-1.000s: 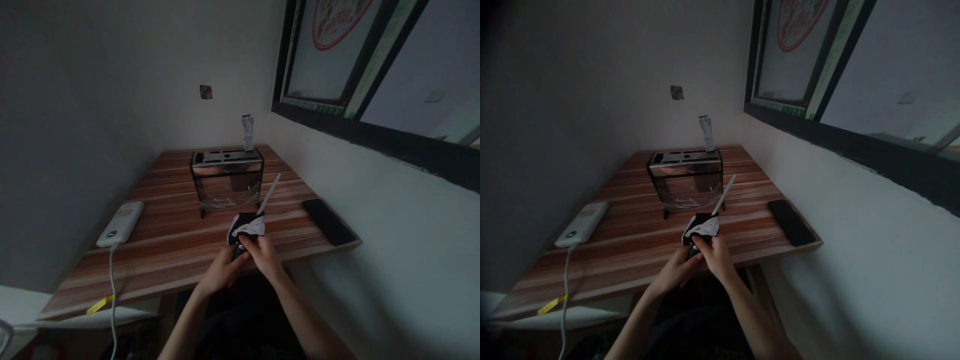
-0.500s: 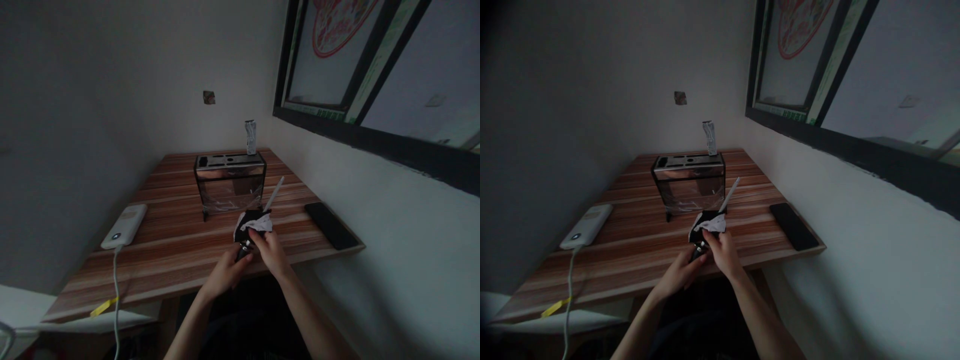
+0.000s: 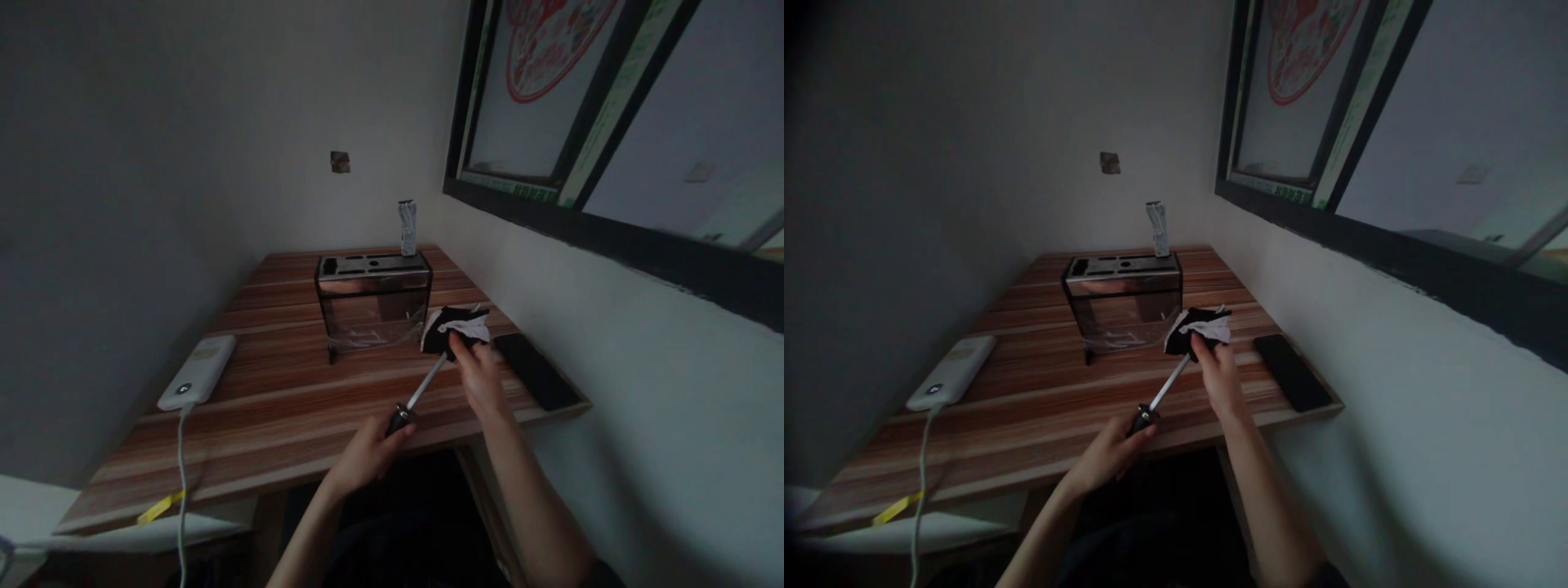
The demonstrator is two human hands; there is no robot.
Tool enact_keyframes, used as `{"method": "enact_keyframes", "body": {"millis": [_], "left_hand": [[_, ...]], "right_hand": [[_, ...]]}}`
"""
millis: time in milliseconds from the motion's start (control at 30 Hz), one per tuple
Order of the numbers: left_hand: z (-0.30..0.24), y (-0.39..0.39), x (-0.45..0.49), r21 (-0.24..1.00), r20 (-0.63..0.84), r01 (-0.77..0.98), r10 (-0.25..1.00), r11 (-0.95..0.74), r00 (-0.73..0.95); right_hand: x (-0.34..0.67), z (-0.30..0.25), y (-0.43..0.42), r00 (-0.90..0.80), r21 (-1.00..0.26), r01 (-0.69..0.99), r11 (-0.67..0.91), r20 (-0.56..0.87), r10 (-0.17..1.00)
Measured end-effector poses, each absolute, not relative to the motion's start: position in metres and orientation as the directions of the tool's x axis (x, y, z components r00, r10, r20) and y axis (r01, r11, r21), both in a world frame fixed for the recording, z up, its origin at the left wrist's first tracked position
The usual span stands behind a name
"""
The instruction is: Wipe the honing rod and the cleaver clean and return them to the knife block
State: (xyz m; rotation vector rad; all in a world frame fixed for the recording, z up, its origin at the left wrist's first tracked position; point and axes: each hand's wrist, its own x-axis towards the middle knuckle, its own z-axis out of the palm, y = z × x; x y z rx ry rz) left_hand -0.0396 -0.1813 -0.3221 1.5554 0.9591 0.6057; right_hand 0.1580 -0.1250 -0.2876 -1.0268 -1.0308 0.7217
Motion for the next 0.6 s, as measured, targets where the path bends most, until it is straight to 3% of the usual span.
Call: {"method": "enact_keyframes", "body": {"millis": [267,600], "left_hand": [[-0.320,-0.182,-0.040,0.949,-0.144,0.312,0.824,-0.042,0.548],[-0.324,-0.182,-0.042,0.948,-0.144,0.314,0.816,-0.049,0.560]], "right_hand": [[0.184,-0.272,-0.116,0.416,-0.880,-0.059,0.471,0.408,0.813],[0.183,-0.255,-0.119,0.466,-0.818,-0.297,0.494,0.327,0.822]]}}
